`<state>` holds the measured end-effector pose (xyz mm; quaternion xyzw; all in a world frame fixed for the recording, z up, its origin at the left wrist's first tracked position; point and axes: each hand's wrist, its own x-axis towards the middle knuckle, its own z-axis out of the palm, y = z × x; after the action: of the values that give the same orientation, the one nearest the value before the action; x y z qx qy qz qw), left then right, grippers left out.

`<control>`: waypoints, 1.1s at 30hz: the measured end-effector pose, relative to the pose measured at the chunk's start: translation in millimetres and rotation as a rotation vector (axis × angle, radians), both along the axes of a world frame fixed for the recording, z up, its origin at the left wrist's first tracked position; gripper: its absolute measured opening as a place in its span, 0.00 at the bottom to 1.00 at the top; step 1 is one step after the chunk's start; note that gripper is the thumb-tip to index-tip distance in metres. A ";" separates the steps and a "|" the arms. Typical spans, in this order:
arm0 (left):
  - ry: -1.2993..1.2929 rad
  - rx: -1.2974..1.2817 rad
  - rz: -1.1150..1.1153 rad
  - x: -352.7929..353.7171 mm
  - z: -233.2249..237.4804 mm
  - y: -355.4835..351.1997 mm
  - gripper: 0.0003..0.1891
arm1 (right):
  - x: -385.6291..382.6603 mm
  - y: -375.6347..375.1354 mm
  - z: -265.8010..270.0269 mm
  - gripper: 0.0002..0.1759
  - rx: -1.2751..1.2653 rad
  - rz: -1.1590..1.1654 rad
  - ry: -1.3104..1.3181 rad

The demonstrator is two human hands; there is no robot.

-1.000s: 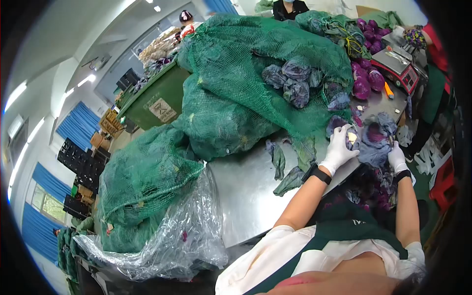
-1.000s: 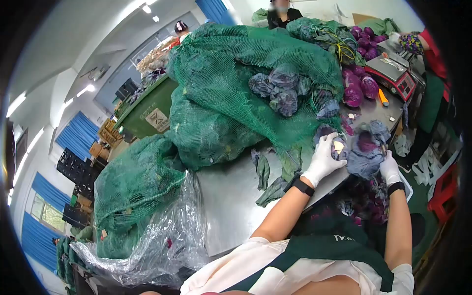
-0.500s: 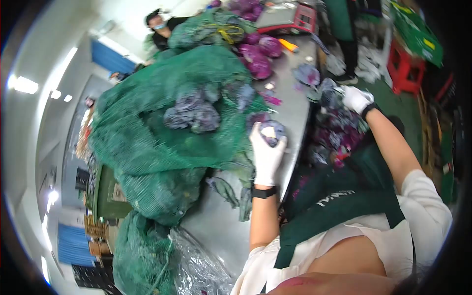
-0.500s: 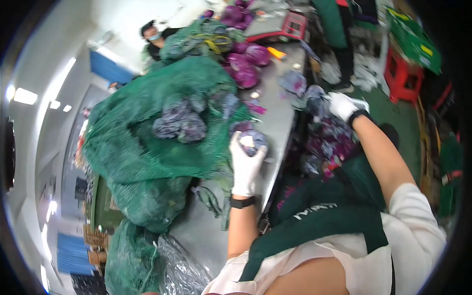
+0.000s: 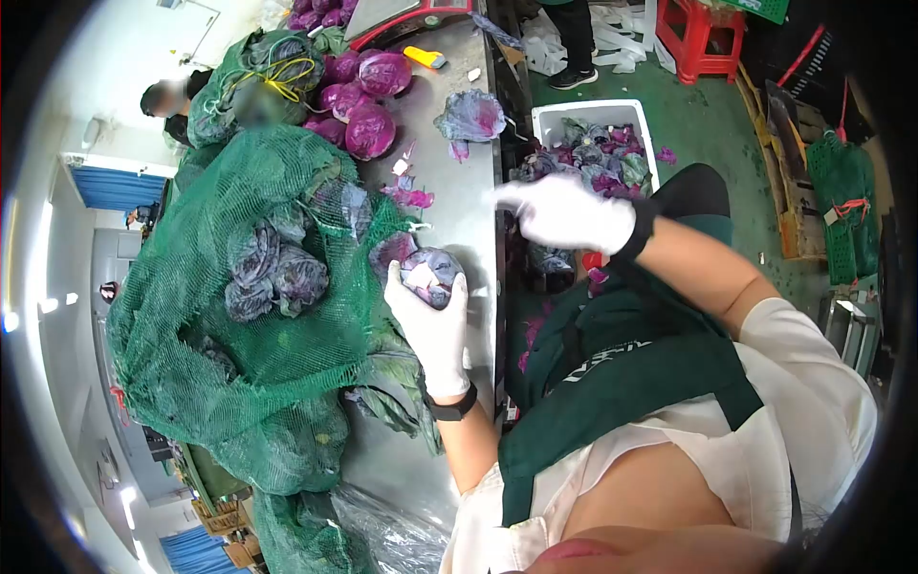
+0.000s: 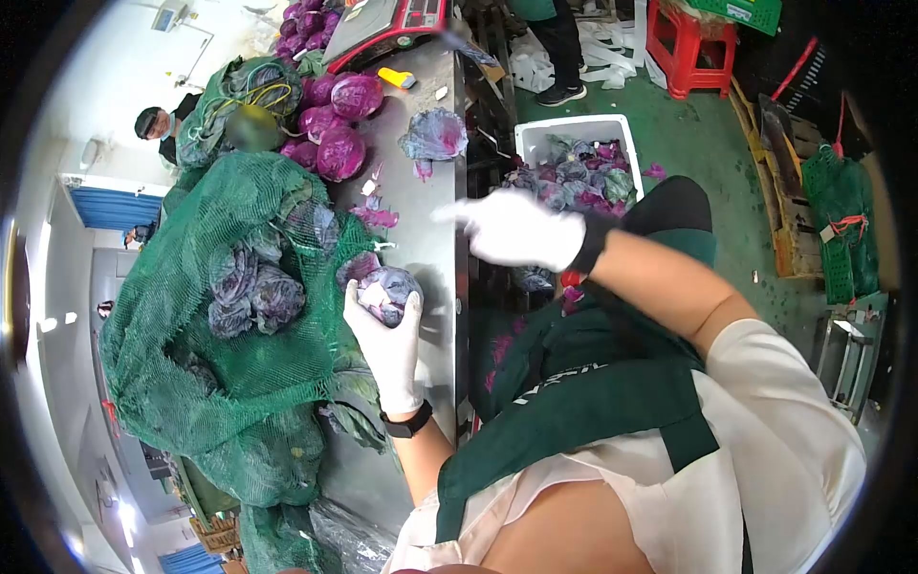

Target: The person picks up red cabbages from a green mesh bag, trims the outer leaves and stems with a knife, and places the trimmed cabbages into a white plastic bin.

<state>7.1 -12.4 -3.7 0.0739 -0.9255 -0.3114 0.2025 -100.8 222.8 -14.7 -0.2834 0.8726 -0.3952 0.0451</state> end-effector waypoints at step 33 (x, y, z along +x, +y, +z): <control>0.088 -0.151 -0.016 -9.5 0.6 10.3 0.48 | -15.7 -88.7 -10.2 0.29 0.079 0.325 0.170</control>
<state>-2.4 -2.1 -3.1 0.0373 -0.9371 -0.2455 0.2455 -116.5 134.2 -24.9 -0.4511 0.8308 -0.3228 0.0457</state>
